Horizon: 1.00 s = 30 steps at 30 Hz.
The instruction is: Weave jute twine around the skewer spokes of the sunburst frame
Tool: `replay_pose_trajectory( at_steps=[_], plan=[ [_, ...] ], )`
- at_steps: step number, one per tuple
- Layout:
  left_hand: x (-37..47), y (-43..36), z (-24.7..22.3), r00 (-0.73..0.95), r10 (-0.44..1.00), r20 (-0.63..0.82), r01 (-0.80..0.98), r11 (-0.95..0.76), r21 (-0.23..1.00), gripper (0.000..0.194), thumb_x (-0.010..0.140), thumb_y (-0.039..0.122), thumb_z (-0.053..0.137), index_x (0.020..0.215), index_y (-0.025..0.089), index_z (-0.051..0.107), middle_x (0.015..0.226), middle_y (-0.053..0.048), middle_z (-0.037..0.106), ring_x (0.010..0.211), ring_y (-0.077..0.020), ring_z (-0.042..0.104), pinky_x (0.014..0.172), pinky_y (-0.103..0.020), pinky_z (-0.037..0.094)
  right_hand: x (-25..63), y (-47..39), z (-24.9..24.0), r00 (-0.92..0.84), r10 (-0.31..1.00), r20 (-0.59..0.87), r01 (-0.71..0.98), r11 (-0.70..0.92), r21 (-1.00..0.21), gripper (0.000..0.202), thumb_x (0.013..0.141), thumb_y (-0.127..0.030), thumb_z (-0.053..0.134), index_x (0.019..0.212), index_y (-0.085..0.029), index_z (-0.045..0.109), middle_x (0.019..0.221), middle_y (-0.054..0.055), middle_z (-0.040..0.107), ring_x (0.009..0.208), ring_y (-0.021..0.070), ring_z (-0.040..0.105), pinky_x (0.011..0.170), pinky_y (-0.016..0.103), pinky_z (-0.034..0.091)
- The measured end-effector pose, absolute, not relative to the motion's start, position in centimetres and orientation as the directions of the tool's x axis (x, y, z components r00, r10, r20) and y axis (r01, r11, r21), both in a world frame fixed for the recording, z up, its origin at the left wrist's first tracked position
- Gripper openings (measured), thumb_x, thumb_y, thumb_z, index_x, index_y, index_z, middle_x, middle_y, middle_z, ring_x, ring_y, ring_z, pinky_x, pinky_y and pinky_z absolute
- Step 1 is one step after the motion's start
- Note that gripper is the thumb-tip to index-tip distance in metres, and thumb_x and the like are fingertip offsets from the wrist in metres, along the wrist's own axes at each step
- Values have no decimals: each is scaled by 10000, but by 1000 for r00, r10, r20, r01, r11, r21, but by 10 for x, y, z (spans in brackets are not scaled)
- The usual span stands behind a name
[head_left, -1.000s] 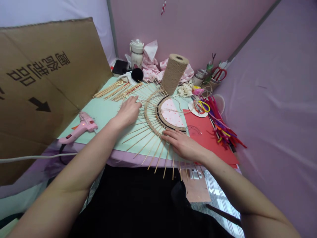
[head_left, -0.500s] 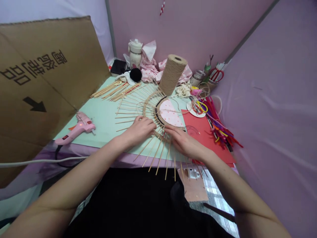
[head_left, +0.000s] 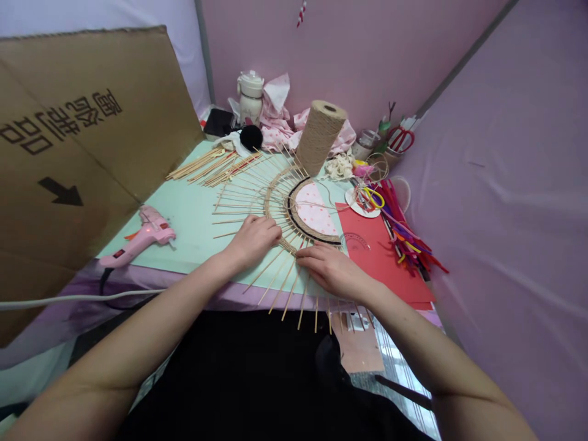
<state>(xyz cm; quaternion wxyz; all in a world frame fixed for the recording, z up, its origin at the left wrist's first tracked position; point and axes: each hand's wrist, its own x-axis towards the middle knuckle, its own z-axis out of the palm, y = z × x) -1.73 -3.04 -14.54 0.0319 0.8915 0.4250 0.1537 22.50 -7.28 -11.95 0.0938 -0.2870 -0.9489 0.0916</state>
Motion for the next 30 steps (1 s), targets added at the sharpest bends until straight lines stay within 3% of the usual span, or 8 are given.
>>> replay_pose_trajectory(
  at_steps=[4,9,13,21,30],
  plan=[
    [-24,-34,-139,574,786,230,750,-617,238,98,931,205,519,904,193,612,923,-34,670,964,-220,601,847,-371,305,218,-73,-115,-794,602,83,589,796,-139,333,959,-125,457,1260,-153,596,1061,110,674,947,230,582,869,395,472],
    [-33,-39,-134,566,791,235,746,-612,262,148,942,197,479,910,191,623,918,-38,670,924,-208,604,839,-362,319,209,-73,-121,-771,635,60,635,773,-22,319,979,-183,468,1276,-181,587,1017,92,634,927,232,533,864,368,433],
    [-42,-44,-133,571,780,257,760,-620,195,158,949,229,492,890,184,632,892,-39,664,912,-211,606,858,-376,326,206,-72,-123,-757,652,50,652,758,-25,296,995,-213,454,1256,-200,592,1021,87,620,931,227,521,854,356,410],
    [-64,-80,-111,636,724,266,760,-648,-54,196,936,249,526,800,165,639,799,-50,649,820,-219,589,864,-403,341,205,-73,-122,-749,661,35,660,750,-45,298,989,-195,461,1256,-193,595,1030,93,617,939,232,521,853,350,405],
    [-78,-101,-117,675,689,264,728,-680,-86,222,917,120,487,747,179,617,731,-26,616,746,-194,568,821,-382,346,205,-72,-122,-747,665,14,664,746,-51,326,992,-191,427,1274,-202,588,1049,97,614,944,233,528,844,355,416]
  ],
)
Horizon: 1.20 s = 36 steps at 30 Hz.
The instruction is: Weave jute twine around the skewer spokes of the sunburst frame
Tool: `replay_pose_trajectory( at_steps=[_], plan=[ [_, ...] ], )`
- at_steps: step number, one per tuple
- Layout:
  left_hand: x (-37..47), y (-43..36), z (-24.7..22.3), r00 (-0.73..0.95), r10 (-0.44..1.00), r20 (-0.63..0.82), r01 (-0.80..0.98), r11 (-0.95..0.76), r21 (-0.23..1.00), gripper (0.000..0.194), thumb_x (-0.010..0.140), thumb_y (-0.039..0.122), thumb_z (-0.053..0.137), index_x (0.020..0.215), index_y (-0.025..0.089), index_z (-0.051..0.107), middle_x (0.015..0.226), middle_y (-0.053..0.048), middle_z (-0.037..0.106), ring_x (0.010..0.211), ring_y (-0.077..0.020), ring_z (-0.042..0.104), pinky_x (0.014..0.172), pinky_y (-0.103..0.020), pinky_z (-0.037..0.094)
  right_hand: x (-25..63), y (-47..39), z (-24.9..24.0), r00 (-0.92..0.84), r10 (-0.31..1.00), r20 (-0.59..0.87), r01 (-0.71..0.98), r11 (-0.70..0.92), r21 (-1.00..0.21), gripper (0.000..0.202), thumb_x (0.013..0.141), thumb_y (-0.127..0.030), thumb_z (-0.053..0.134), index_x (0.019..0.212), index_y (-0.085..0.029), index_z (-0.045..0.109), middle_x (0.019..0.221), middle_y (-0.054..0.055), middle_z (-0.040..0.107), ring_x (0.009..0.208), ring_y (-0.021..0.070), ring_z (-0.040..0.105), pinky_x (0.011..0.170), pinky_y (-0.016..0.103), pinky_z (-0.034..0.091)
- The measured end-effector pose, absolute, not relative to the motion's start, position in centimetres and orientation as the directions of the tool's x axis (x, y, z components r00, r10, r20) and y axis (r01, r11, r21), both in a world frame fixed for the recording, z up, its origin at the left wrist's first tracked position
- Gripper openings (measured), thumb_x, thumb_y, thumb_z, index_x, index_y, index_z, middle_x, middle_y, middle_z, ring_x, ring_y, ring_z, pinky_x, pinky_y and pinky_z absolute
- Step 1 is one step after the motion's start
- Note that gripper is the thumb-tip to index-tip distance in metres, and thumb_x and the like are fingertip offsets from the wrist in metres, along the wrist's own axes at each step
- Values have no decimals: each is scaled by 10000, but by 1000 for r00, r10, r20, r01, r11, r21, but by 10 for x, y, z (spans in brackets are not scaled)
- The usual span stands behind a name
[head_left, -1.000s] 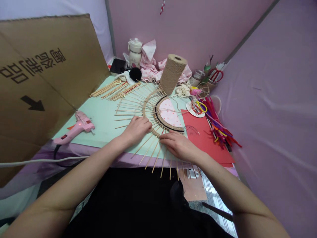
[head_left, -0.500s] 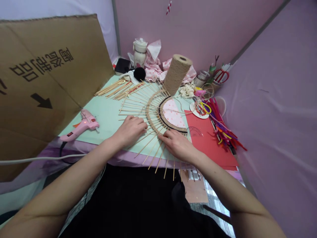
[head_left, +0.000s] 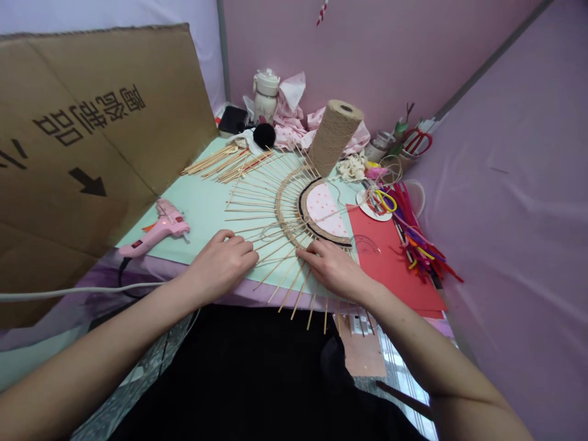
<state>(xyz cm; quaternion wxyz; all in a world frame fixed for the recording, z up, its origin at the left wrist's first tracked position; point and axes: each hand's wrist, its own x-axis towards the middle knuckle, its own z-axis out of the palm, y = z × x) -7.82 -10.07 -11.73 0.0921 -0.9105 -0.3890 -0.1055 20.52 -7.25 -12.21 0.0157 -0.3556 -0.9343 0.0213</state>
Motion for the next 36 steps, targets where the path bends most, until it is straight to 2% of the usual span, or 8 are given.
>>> replay_pose_trajectory(
  at_steps=[3,7,13,21,26,30,33,36],
  plan=[
    [-79,-98,-120,652,691,313,743,-663,-84,228,920,139,492,740,178,626,715,-29,620,744,-195,573,808,-378,354,206,-72,-121,-747,665,11,663,746,-61,335,995,-191,414,1283,-208,584,1062,97,611,948,232,526,850,354,416],
    [-79,-95,-124,622,687,376,764,-638,-96,232,935,173,481,776,175,651,729,-32,649,738,-193,591,790,-373,365,207,-74,-119,-757,654,12,652,756,-59,435,984,-144,404,1392,-256,502,1075,82,606,937,227,516,854,349,409],
    [-78,-92,-125,558,746,364,810,-585,-43,279,962,215,445,796,173,665,748,-38,680,756,-200,624,790,-381,375,202,-74,-116,-786,618,-12,618,786,-1,497,981,-131,419,1433,-331,472,1041,68,600,925,227,512,908,376,388],
    [-52,-53,-117,366,873,324,902,-418,109,266,944,260,450,806,165,658,813,-84,698,851,-256,640,753,-391,372,207,-70,-111,-786,618,13,616,785,-57,546,942,-60,387,1472,-190,409,1045,95,636,965,229,554,948,412,413],
    [-27,-25,-117,318,903,290,912,-375,166,278,941,225,417,845,153,667,868,-119,714,892,-288,654,761,-410,387,206,-69,-110,-800,600,-10,600,800,-13,479,951,-75,402,1422,-136,467,994,93,642,942,227,564,991,410,393],
    [-21,-16,-120,314,921,230,911,-361,202,288,947,238,406,888,149,674,910,-134,729,899,-288,667,770,-404,402,204,-68,-116,-806,592,-4,591,806,35,462,952,-82,402,1405,-122,481,952,85,619,917,225,552,1003,408,379],
    [-28,-16,-122,288,934,212,912,-335,236,279,941,281,439,857,165,679,882,-116,732,885,-280,669,780,-397,417,202,-68,-120,-795,606,13,606,794,50,446,955,-94,406,1390,-128,495,939,90,598,918,236,528,941,394,402],
    [-41,-18,-118,233,951,205,896,-292,335,223,903,305,513,853,179,689,869,-85,727,860,-252,655,769,-370,433,199,-67,-120,-783,622,9,622,781,53,410,958,-107,418,1348,-144,536,953,100,588,905,238,506,867,375,415]
  ],
)
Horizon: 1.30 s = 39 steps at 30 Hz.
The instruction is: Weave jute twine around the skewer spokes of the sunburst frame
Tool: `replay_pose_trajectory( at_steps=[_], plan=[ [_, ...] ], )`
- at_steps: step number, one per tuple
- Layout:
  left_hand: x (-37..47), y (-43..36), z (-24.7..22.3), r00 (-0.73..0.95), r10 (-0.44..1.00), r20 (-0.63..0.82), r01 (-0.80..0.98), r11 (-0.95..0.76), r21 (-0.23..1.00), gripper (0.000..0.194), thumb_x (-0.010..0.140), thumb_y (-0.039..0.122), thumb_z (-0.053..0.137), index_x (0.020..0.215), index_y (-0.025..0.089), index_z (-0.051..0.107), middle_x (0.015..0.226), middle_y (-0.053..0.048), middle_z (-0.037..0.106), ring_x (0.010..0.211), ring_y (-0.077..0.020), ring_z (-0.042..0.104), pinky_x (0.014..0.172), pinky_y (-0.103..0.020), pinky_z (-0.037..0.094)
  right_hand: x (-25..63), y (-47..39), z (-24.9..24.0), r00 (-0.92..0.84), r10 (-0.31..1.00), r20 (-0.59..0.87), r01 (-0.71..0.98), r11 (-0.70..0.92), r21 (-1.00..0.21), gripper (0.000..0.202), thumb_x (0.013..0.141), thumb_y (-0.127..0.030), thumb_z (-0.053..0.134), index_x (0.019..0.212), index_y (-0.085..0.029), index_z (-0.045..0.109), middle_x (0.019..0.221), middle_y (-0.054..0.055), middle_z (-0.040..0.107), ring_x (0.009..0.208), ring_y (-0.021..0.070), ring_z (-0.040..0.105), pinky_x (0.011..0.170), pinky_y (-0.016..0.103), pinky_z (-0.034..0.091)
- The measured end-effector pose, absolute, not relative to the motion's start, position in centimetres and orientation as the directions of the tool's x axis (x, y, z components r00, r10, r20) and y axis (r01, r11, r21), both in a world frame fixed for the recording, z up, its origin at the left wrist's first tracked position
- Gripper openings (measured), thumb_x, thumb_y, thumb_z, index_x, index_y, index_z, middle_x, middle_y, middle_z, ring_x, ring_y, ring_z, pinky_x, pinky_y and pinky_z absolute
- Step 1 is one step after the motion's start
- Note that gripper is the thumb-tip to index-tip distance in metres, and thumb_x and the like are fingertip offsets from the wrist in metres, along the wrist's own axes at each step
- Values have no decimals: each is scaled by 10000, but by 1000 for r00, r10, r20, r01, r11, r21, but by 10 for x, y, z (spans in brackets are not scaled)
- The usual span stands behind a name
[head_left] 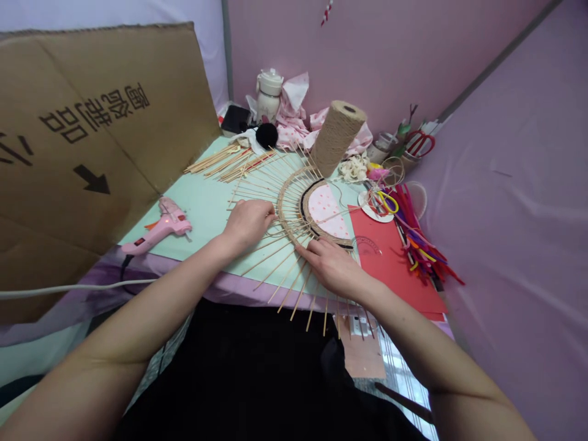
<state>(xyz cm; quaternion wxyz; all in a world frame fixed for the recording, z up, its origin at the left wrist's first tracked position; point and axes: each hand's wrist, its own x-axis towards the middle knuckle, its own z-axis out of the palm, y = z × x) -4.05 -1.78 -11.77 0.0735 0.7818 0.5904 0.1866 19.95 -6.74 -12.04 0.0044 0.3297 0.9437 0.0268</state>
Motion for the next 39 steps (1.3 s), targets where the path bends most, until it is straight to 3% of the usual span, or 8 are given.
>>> replay_pose_trajectory(
  at_steps=[5,8,11,18,23,29,33,39],
  plan=[
    [-64,-25,-90,299,947,114,586,-276,762,252,849,382,591,946,163,671,654,-3,612,618,-144,563,592,-268,420,198,-66,-120,-776,631,-8,630,775,50,375,956,-121,455,1312,-158,568,980,102,591,893,230,495,826,357,403],
    [-76,-35,-73,503,854,131,392,-360,846,325,889,430,538,1062,166,617,687,1,608,621,-121,561,605,-252,443,198,-65,-120,-775,631,0,631,775,34,368,965,-134,455,1314,-173,565,987,101,592,899,230,500,823,360,397],
    [-84,-49,-64,633,772,47,498,-453,739,297,919,415,482,1057,189,617,680,11,608,596,-110,539,578,-231,411,198,-65,-122,-778,628,6,628,778,29,356,974,-152,455,1312,-178,562,982,97,594,898,232,502,816,359,399],
    [-89,-87,-71,521,850,-78,850,-509,137,238,931,306,467,829,206,658,612,-23,612,642,-193,572,579,-282,317,200,-66,-122,-781,625,1,624,780,49,383,954,-122,455,1323,-172,547,964,93,584,886,232,495,798,352,399],
    [-102,-100,-87,592,806,21,799,-590,111,246,936,248,481,730,208,609,556,3,592,605,-179,523,710,-317,367,199,-66,-121,-785,619,-2,619,784,44,388,956,-122,447,1328,-163,550,971,103,587,875,228,497,791,358,396],
    [-108,-117,-99,655,754,-41,754,-651,88,273,818,3,430,744,200,604,769,-13,651,697,-165,586,939,-422,332,199,-66,-121,-784,621,7,620,784,24,368,963,-116,435,1299,-173,573,949,100,592,870,230,505,784,359,392],
    [-101,-132,-103,617,786,-39,787,-617,16,303,805,-26,435,765,195,638,871,-52,652,770,-185,603,946,-444,329,199,-66,-121,-784,620,-4,619,784,48,357,963,-128,456,1299,-166,569,939,93,591,859,231,506,770,354,396],
    [-91,-136,-108,612,786,-94,783,-618,-70,298,785,-42,458,749,189,643,708,-47,646,669,-190,596,864,-406,378,201,-66,-123,-784,620,-5,619,783,51,370,963,-129,453,1316,-177,552,963,89,594,871,227,511,774,346,403]
  ],
)
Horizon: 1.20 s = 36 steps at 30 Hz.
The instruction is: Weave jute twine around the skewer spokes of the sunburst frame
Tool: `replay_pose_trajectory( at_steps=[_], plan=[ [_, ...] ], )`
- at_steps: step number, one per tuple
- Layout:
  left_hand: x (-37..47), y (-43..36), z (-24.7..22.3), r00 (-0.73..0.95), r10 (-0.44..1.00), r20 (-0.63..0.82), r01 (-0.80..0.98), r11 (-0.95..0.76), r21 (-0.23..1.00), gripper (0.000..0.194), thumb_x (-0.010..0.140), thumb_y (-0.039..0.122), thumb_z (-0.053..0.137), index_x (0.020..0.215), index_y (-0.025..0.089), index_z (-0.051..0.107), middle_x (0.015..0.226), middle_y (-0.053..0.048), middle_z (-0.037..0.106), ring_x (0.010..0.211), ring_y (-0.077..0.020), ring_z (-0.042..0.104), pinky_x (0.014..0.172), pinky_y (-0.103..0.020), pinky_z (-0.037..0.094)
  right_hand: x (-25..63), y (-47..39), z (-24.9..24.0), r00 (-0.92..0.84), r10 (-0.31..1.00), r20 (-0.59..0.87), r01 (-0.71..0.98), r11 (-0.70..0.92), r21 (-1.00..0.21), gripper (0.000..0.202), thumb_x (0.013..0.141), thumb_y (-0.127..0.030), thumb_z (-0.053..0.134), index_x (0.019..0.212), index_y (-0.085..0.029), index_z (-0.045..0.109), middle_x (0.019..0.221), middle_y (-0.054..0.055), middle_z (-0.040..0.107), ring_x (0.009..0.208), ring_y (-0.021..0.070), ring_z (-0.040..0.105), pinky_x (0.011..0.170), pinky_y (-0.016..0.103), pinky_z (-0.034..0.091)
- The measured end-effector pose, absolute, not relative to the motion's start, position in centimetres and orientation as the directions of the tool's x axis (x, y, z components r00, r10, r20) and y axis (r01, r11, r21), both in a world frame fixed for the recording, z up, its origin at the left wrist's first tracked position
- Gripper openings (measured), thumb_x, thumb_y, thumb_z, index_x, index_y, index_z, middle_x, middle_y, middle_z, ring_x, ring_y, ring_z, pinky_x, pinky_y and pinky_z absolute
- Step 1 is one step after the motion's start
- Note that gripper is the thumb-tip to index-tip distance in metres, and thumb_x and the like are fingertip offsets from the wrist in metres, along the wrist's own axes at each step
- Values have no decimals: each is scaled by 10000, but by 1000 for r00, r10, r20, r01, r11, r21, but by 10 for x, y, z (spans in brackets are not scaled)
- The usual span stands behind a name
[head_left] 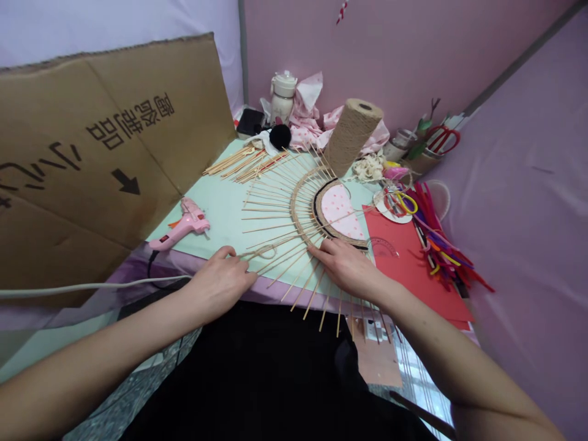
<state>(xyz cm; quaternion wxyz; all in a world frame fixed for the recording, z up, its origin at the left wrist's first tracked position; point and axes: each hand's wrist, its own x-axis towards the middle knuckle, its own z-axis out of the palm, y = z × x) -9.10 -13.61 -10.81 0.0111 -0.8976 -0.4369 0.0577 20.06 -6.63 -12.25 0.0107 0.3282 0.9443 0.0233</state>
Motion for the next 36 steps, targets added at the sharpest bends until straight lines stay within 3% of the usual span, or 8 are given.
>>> replay_pose_trajectory(
  at_steps=[12,19,23,27,31,34,36],
  plan=[
    [-78,-125,-75,414,910,-4,859,-391,-331,252,804,-1,460,757,155,651,733,-92,670,740,-269,665,802,-439,435,201,-68,-123,-774,633,-1,632,774,30,390,936,-107,466,1310,-185,544,971,88,597,880,227,519,786,345,407],
    [-63,-89,-76,461,853,243,867,-376,-327,295,843,12,409,733,148,647,719,-90,646,713,-242,618,834,-460,400,200,-68,-124,-765,644,-5,644,765,15,380,949,-124,439,1307,-189,548,978,94,601,886,235,528,783,354,413],
    [-44,-34,-83,455,784,423,890,-381,-250,301,897,42,378,823,154,648,746,-66,658,715,-195,585,866,-429,382,199,-67,-123,-767,642,10,642,767,-3,371,950,-132,454,1300,-198,559,982,97,598,880,232,523,775,346,404],
    [-23,30,-93,301,768,566,934,-357,-12,277,959,167,411,817,157,649,762,-53,652,786,-188,579,939,-437,356,199,-66,-123,-767,641,0,641,767,-8,403,927,-105,473,1314,-184,553,985,100,589,879,233,517,782,344,392],
    [-9,63,-108,268,829,491,920,-372,126,198,939,252,513,837,174,665,839,-58,668,894,-206,583,1014,-458,314,200,-65,-122,-755,655,-14,655,755,-1,395,942,-116,438,1312,-193,555,987,99,589,866,234,509,767,342,390],
    [-12,70,-119,269,879,392,920,-356,166,146,888,239,577,818,163,681,893,-75,674,944,-216,586,1036,-461,293,201,-64,-122,-759,651,-13,651,759,3,402,950,-122,433,1330,-193,544,999,99,586,867,230,509,761,338,391],
    [-21,75,-122,214,930,300,917,-297,266,123,847,243,616,800,157,691,923,-86,680,975,-240,590,1017,-471,306,200,-64,-121,-759,651,-22,651,759,10,407,948,-115,438,1334,-186,545,1000,98,585,865,223,509,762,333,392]
  ],
)
